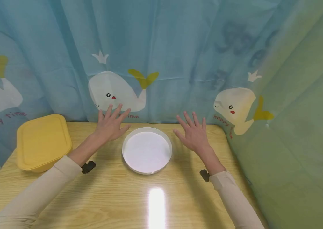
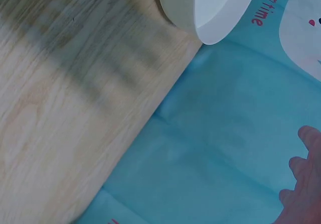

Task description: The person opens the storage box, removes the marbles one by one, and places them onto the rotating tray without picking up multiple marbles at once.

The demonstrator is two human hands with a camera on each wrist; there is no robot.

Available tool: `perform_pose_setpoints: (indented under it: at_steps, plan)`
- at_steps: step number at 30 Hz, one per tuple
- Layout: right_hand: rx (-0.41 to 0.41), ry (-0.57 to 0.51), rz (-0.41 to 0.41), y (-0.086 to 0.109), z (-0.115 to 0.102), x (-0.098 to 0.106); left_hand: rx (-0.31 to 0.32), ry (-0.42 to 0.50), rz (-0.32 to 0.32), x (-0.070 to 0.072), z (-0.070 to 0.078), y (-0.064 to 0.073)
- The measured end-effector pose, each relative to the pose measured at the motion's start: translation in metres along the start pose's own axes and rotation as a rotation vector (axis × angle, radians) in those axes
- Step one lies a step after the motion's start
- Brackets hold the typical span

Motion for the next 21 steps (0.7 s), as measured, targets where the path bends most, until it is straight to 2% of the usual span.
perform_pose_setpoints:
  at_steps: [8, 15, 21]
  plan:
    - [0.006, -0.021, 0.016, 0.005, -0.007, -0.001, -0.022, 0.041, 0.037, 0.0, 0.001, 0.012]
    - [0.036, -0.062, 0.014, 0.008, -0.016, 0.0, -0.068, 0.049, 0.11, -0.003, 0.0, 0.024]
    - [0.07, -0.095, 0.039, 0.01, -0.026, 0.0, -0.103, 0.105, 0.149, -0.002, -0.007, 0.037]
Point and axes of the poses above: each hand's wrist, its own y-axis away from the middle knuckle, its own x-axis out of the back of the hand, z = x × y, the point moved 1 cm from there along -y, towards the middle knuckle, and after that the axes turned 11 degrees about -x, right-handed, at the moved point
